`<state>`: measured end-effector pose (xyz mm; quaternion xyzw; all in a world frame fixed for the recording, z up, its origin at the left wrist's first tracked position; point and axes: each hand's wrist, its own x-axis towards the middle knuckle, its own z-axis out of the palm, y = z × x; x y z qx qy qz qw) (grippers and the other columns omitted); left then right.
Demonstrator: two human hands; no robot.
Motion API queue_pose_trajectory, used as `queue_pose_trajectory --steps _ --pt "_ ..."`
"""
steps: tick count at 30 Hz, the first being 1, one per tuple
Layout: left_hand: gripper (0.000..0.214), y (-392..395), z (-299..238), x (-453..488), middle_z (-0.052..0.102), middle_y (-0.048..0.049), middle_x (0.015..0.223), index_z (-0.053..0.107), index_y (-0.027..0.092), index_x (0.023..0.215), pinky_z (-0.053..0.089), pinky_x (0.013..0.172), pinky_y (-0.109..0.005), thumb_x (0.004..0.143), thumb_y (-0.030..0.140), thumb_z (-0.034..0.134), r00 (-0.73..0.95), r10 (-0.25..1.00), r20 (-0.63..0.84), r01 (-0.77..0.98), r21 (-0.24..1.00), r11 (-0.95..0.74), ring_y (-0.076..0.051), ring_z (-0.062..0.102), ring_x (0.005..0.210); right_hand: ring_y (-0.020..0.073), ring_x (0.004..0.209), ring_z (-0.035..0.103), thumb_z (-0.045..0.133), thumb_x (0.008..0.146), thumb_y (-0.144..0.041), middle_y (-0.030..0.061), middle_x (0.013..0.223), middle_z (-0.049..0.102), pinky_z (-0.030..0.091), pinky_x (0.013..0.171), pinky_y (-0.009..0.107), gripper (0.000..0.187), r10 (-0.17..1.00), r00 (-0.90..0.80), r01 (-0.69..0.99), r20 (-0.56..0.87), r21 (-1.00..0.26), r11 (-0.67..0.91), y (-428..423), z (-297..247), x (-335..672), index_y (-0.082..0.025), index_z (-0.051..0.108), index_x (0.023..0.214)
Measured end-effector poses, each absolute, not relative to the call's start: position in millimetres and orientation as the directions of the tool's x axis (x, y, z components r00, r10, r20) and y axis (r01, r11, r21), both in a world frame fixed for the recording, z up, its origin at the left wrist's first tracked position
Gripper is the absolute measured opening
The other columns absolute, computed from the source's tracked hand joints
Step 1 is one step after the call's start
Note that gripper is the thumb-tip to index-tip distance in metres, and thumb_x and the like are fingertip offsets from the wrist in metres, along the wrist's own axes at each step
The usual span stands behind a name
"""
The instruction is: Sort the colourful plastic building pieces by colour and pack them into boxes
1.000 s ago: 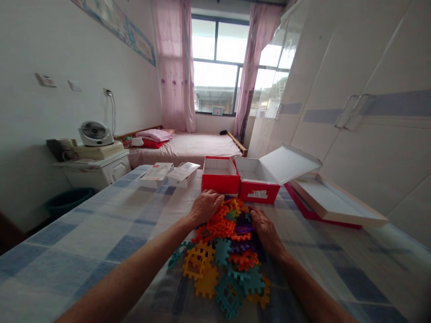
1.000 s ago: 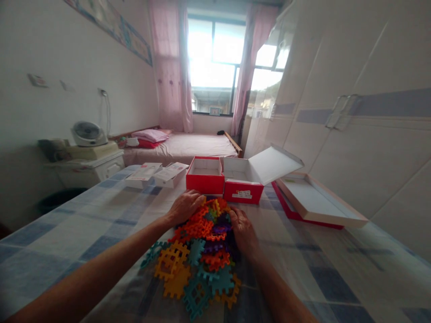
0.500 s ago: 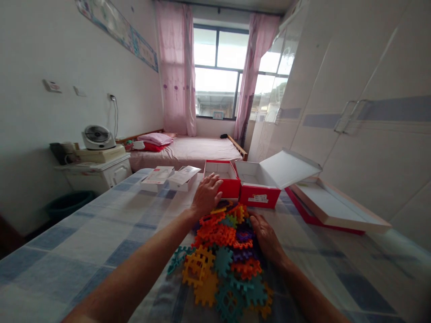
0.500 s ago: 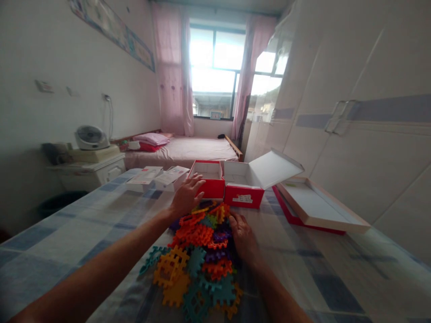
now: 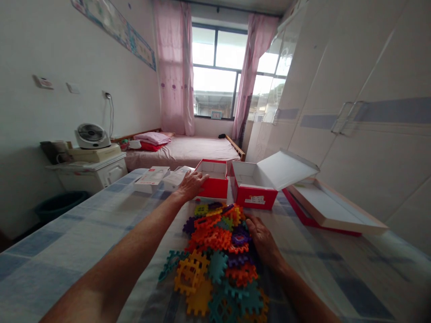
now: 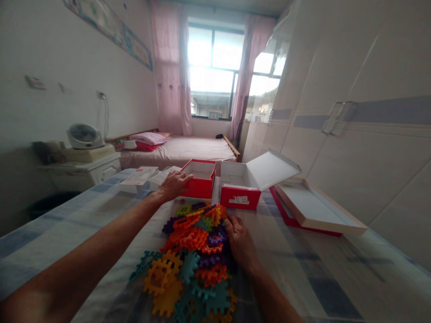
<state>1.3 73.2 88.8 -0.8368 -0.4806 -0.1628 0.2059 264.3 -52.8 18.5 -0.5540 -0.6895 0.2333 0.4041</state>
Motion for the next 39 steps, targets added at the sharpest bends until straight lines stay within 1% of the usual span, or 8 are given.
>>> queue_pose_trajectory --steps 7,10,14,17,20,27,33,39 --pt "0.046 69 89 9 0.059 -0.0108 0.102 0.052 0.022 0.120 0.036 0.094 -0.043 0.074 0.019 0.058 0.451 0.750 0.483 0.888 -0.156 -0.434 -0.028 0.053 0.101 0.0196 0.111 0.052 0.030 0.091 -0.044 0.0073 0.119 0.056 0.036 0.098 0.034 0.044 0.949 -0.072 0.595 0.306 -0.751 0.287 -54 21 262 -0.021 0.055 0.119" --pt "0.049 56 88 12 0.055 -0.0128 0.112 0.047 0.019 0.125 0.033 0.098 -0.045 0.077 0.018 0.054 0.411 0.734 0.540 0.904 -0.136 -0.406 -0.029 0.049 0.107 0.0197 0.111 0.051 0.030 0.091 -0.044 0.0081 0.119 0.055 0.036 0.098 0.034 0.044 0.953 -0.069 0.603 0.296 -0.749 0.276 -55 22 263 -0.020 0.055 0.118" --pt "0.036 28 68 5 0.054 -0.0122 0.112 0.050 0.015 0.119 0.039 0.093 -0.038 0.085 0.019 0.042 0.272 0.702 0.658 0.921 0.033 -0.388 -0.025 0.050 0.106 0.0192 0.111 0.052 0.030 0.091 -0.045 0.0079 0.120 0.055 0.036 0.098 0.032 0.044 0.954 -0.065 0.600 0.294 -0.752 0.273 -56 21 263 -0.020 0.055 0.119" --pt "0.027 13 51 1 0.058 -0.0077 0.101 0.059 0.019 0.104 0.044 0.085 -0.030 0.089 0.028 0.039 0.380 0.764 0.522 0.840 0.152 -0.521 -0.020 0.057 0.094 0.0193 0.111 0.052 0.031 0.091 -0.045 0.0081 0.120 0.055 0.036 0.099 0.033 0.044 0.949 -0.049 0.602 0.312 -0.749 0.277 -53 20 261 -0.020 0.054 0.120" --pt "0.032 10 47 12 0.060 -0.0061 0.108 0.061 0.022 0.108 0.043 0.088 -0.028 0.090 0.034 0.038 0.514 0.749 0.418 0.730 0.244 -0.638 -0.018 0.057 0.098 0.0199 0.114 0.049 0.032 0.090 -0.046 0.0092 0.121 0.054 0.034 0.101 0.034 0.045 0.940 -0.004 0.597 0.340 -0.754 0.275 -49 19 261 -0.019 0.053 0.121" --pt "0.039 22 66 77 0.067 -0.0023 0.100 0.066 0.022 0.099 0.042 0.086 -0.023 0.092 0.039 0.031 0.646 0.721 0.251 0.552 0.499 -0.668 -0.016 0.059 0.092 0.0218 0.123 0.043 0.030 0.088 -0.055 0.0117 0.132 0.048 0.029 0.106 0.039 0.060 0.946 0.078 0.557 0.314 -0.801 0.220 -45 17 265 -0.015 0.046 0.130" --pt "0.037 -3 75 98 0.066 -0.0018 0.096 0.068 0.022 0.093 0.042 0.087 -0.022 0.090 0.041 0.037 0.715 0.653 0.250 0.491 0.486 -0.723 -0.015 0.059 0.091 0.0211 0.127 0.039 0.028 0.087 -0.059 0.0089 0.137 0.044 0.027 0.108 0.040 0.063 0.958 0.085 0.473 0.275 -0.857 0.204 -44 16 271 -0.018 0.043 0.133" --pt "0.037 -86 87 83 0.054 -0.0071 0.124 0.059 0.026 0.113 0.030 0.104 -0.041 0.086 0.047 0.046 0.753 0.503 0.425 0.472 0.184 -0.862 -0.024 0.046 0.119 0.0221 0.121 0.046 0.028 0.087 -0.060 0.0099 0.130 0.052 0.030 0.105 0.039 0.062 0.952 0.045 0.438 0.302 -0.863 0.252 -43 15 272 -0.016 0.050 0.127"
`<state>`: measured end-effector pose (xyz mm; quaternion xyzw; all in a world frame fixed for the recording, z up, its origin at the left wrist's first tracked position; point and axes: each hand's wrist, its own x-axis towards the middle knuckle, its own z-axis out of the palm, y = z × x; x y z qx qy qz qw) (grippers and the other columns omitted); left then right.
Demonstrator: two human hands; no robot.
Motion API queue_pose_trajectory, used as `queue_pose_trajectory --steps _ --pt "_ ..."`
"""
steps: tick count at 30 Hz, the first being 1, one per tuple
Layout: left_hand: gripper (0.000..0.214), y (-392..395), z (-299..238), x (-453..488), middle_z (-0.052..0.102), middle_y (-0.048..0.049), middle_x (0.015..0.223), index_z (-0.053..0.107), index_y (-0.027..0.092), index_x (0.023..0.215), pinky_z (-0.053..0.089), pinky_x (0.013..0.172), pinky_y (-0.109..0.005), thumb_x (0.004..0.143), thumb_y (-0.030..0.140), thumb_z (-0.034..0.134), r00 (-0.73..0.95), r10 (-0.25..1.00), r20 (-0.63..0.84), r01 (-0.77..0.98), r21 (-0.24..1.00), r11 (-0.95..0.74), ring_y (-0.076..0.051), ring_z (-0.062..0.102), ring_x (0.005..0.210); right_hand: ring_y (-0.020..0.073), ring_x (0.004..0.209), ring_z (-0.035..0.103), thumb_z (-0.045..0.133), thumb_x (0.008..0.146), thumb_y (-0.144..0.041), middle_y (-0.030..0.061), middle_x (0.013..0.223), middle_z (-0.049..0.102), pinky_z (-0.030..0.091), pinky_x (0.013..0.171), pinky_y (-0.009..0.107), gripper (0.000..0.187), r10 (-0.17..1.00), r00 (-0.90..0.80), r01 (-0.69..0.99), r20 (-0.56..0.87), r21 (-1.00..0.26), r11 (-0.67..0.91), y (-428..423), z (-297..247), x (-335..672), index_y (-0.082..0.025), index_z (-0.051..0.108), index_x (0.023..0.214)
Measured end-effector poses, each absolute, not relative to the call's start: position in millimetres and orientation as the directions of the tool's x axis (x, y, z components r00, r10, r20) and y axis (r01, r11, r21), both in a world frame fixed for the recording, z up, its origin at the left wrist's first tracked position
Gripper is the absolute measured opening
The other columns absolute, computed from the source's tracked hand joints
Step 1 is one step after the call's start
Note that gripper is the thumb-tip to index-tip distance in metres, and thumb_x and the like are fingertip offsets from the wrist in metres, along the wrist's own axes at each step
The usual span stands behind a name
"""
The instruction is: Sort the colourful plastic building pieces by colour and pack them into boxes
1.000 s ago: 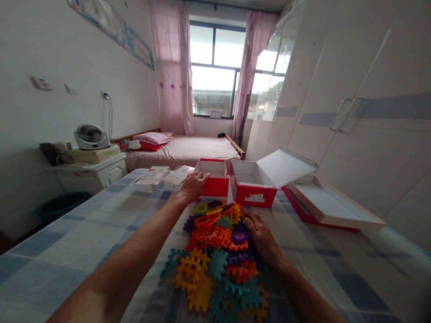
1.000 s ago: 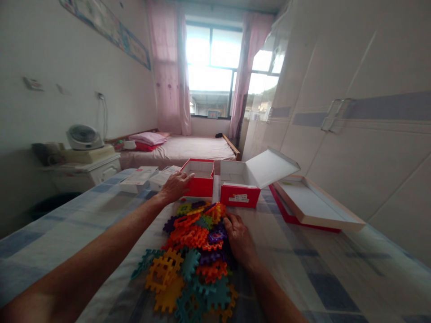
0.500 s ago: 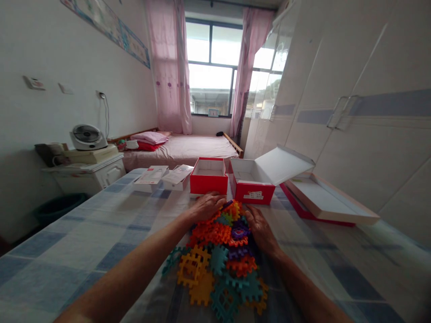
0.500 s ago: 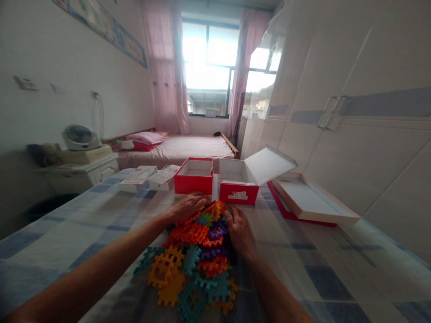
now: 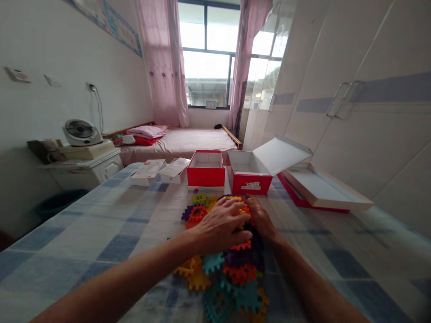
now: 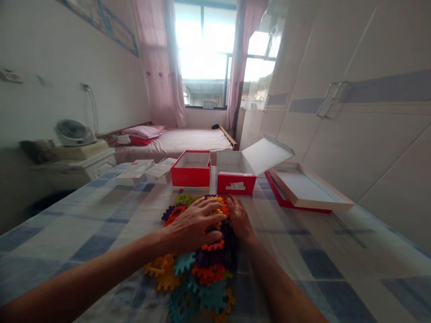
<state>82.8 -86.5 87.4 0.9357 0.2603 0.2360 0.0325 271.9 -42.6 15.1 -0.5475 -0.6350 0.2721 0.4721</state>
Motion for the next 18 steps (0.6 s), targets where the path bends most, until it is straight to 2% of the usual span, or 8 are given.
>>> queue_pose_trajectory --steps 2,3,5,7,12,15,18 --pt "0.055 -118 84 74 0.047 -0.0090 0.134 0.051 0.026 0.123 0.023 0.108 -0.048 0.078 0.056 0.055 0.814 0.421 0.401 0.406 0.125 -0.905 -0.029 0.036 0.128 0.0215 0.120 0.047 0.027 0.088 -0.060 0.0092 0.129 0.053 0.032 0.105 0.038 0.062 0.955 0.045 0.423 0.292 -0.872 0.247 -43 15 272 -0.017 0.050 0.126" --pt "0.060 -131 80 70 0.043 -0.0083 0.138 0.047 0.028 0.128 0.021 0.109 -0.049 0.075 0.055 0.058 0.850 0.374 0.372 0.366 0.096 -0.926 -0.030 0.033 0.130 0.0213 0.120 0.047 0.027 0.088 -0.060 0.0086 0.129 0.053 0.032 0.104 0.038 0.062 0.957 0.044 0.418 0.287 -0.875 0.244 -44 15 271 -0.018 0.050 0.126" --pt "0.062 -150 71 64 0.038 -0.0057 0.142 0.042 0.032 0.131 0.021 0.109 -0.049 0.075 0.048 0.062 0.915 0.284 0.287 0.286 0.037 -0.957 -0.029 0.030 0.132 0.0212 0.121 0.046 0.028 0.088 -0.060 0.0073 0.131 0.052 0.032 0.104 0.038 0.061 0.957 0.032 0.416 0.287 -0.875 0.248 -45 16 271 -0.019 0.050 0.127" --pt "0.064 -158 61 61 0.036 -0.0055 0.144 0.040 0.031 0.132 0.023 0.109 -0.049 0.075 0.046 0.062 0.931 0.267 0.249 0.273 0.009 -0.962 -0.029 0.028 0.133 0.0211 0.121 0.046 0.030 0.088 -0.059 0.0062 0.131 0.051 0.031 0.105 0.039 0.059 0.953 0.003 0.418 0.302 -0.867 0.273 -46 17 270 -0.021 0.051 0.126" --pt "0.053 -146 50 64 0.040 -0.0073 0.140 0.047 0.026 0.126 0.019 0.109 -0.053 0.077 0.045 0.058 0.867 0.378 0.323 0.398 0.007 -0.917 -0.030 0.024 0.135 0.0206 0.113 0.052 0.032 0.088 -0.056 0.0049 0.122 0.058 0.035 0.102 0.038 0.052 0.941 -0.053 0.428 0.333 -0.844 0.323 -49 21 269 -0.022 0.057 0.119" --pt "0.038 -134 55 63 0.048 -0.0061 0.134 0.052 0.025 0.119 0.021 0.110 -0.051 0.083 0.036 0.052 0.780 0.462 0.422 0.494 0.038 -0.869 -0.027 0.031 0.132 0.0208 0.107 0.055 0.031 0.089 -0.055 0.0054 0.116 0.061 0.038 0.098 0.037 0.051 0.938 -0.066 0.445 0.341 -0.831 0.334 -50 23 269 -0.021 0.061 0.112" --pt "0.029 -117 60 60 0.052 -0.0057 0.129 0.056 0.024 0.114 0.031 0.107 -0.044 0.087 0.027 0.046 0.663 0.531 0.528 0.580 0.086 -0.810 -0.023 0.043 0.124 0.0208 0.106 0.055 0.032 0.089 -0.054 0.0052 0.114 0.062 0.038 0.097 0.036 0.050 0.943 -0.076 0.451 0.325 -0.832 0.323 -52 23 268 -0.021 0.061 0.113"
